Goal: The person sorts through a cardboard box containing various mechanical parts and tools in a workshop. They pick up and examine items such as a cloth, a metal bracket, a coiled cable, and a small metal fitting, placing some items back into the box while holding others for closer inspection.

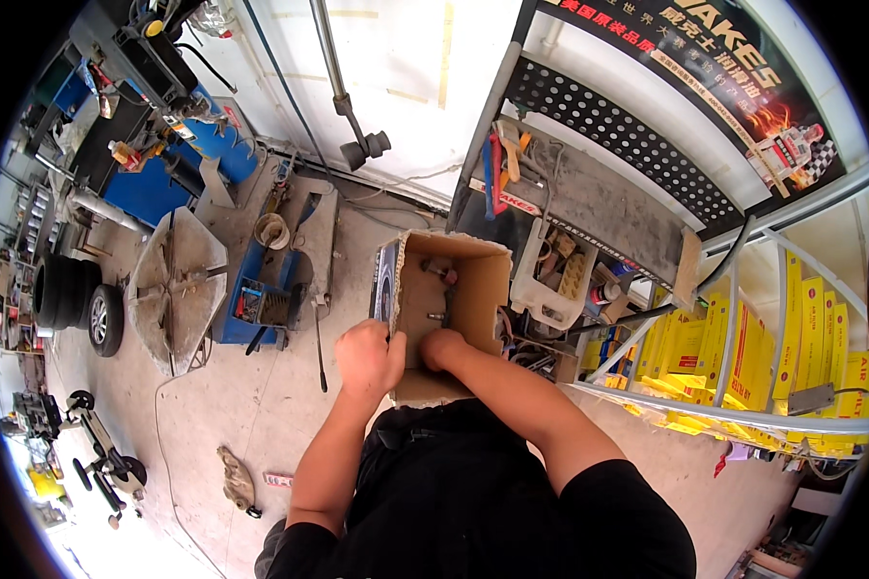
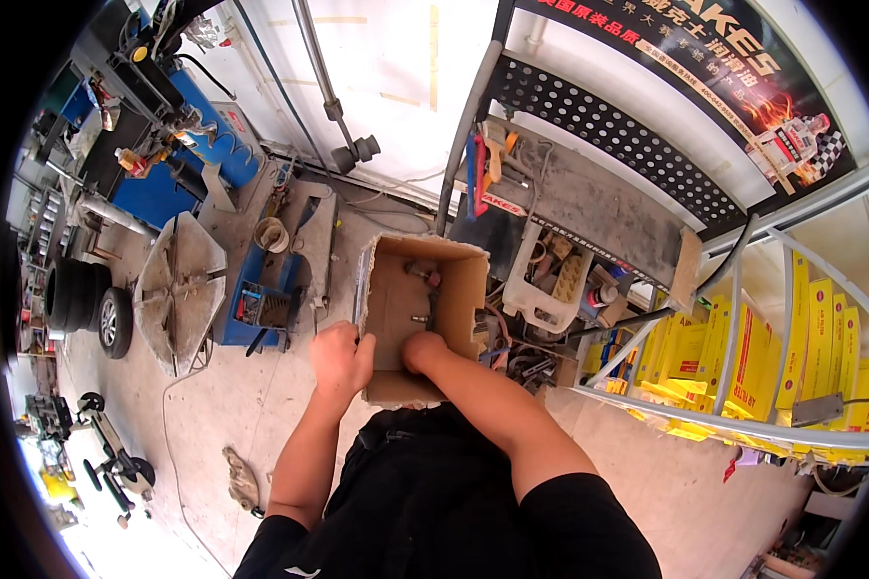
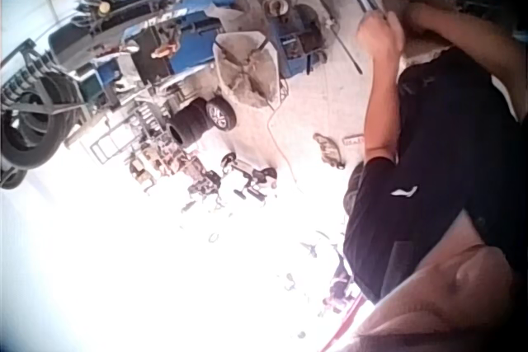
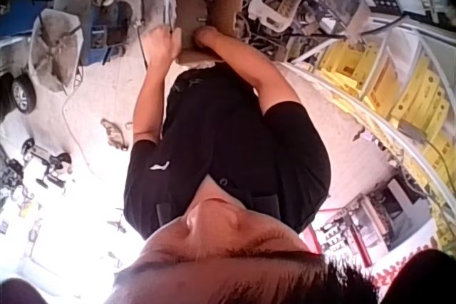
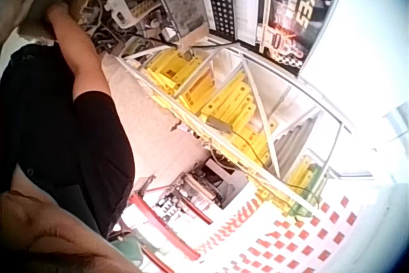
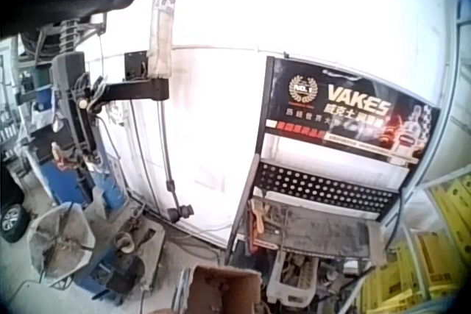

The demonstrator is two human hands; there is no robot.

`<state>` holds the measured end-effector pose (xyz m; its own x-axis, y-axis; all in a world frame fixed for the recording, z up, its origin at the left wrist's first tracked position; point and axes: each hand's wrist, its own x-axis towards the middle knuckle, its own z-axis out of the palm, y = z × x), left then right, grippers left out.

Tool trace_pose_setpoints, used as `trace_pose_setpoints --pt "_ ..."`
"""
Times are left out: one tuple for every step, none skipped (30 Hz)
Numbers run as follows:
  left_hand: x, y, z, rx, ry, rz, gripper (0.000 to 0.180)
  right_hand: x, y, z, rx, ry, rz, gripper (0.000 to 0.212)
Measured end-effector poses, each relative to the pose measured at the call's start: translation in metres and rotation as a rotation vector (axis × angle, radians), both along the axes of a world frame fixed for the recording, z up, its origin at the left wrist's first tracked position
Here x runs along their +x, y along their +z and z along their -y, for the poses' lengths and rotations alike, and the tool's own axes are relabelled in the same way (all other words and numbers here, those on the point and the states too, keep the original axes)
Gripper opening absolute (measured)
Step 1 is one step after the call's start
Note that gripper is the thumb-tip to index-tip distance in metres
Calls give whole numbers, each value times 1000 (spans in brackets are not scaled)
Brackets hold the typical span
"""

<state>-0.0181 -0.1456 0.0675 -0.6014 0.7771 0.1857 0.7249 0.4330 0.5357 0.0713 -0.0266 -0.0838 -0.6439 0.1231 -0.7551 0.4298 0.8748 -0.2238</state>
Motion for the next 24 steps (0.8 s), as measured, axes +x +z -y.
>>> trace_pose_setpoints --pt "1 -1 0 -3 0 -2 28 1 1 0 -3 -12 12 25" --pt "1 -1 -1 -6 1 -5 28 1 1 -1 -3 1 22 24" --pt "2 -2 -1 -7 2 1 28 1 2 -1 -4 14 31 24" --pt "2 -3 -1 -8 2 7 28 1 3 -2 -3 20 48 24" --pt "3 -3 -2 -9 2 12 28 2 5 -3 2 17 30 24" --pt "4 -4 -2 -10 -1 9 28 4 6 -2 8 8 20 23" --pt "5 -4 -2 -13 -4 6 28 7 7 -2 16 -7 17 23" --pt "6 -4 -2 -25 -7 2 28 10 7 1 46 -40 -13 23" --pt "7 -4 -2 -21 -12 -2 28 13 8 4 79 -78 -36 22" --pt "9 -4 -3 -26 -16 -7 28 16 9 6 113 -122 -67 22" --pt "10 -4 -3 -32 -21 -18 28 17 9 8 111 -119 -56 22" --pt "12 -4 -3 -32 -24 0 28 18 10 9 110 -120 -53 22" --pt "13 -3 -4 -32 -29 11 28 18 11 9 109 -122 -50 21" --pt "14 -3 -4 -37 -35 18 28 19 13 8 109 -115 -49 21" --pt "14 -4 -4 -28 -38 20 28 19 17 7 110 -109 -49 21" --pt "14 -4 -5 -25 -41 17 28 20 22 6 109 -102 -48 22" --pt "14 -5 -4 -34 -43 17 28 18 29 3 64 -81 -58 22" --pt "13 -5 -5 -15 -38 1 28 13 37 -5 19 -59 -68 22" --pt "12 -6 -5 -9 -32 -12 28 8 45 -13 -29 -37 -76 22" --pt "10 -7 -3 -6 -26 -31 28 9 56 -23 -221 -114 -224 19" --pt "9 -8 -1 16 -6 -9 28 13 68 -36 -401 -175 -332 17" --pt "6 -9 0 40 14 5 29 21 81 -49 -763 -433 -329 18" --pt "4 -10 2 70 31 13 29 33 93 -61 -1192 -658 -307 19" --pt "2 -11 3 70 50 29 28 46 104 -70 -1383 -823 -342 19"
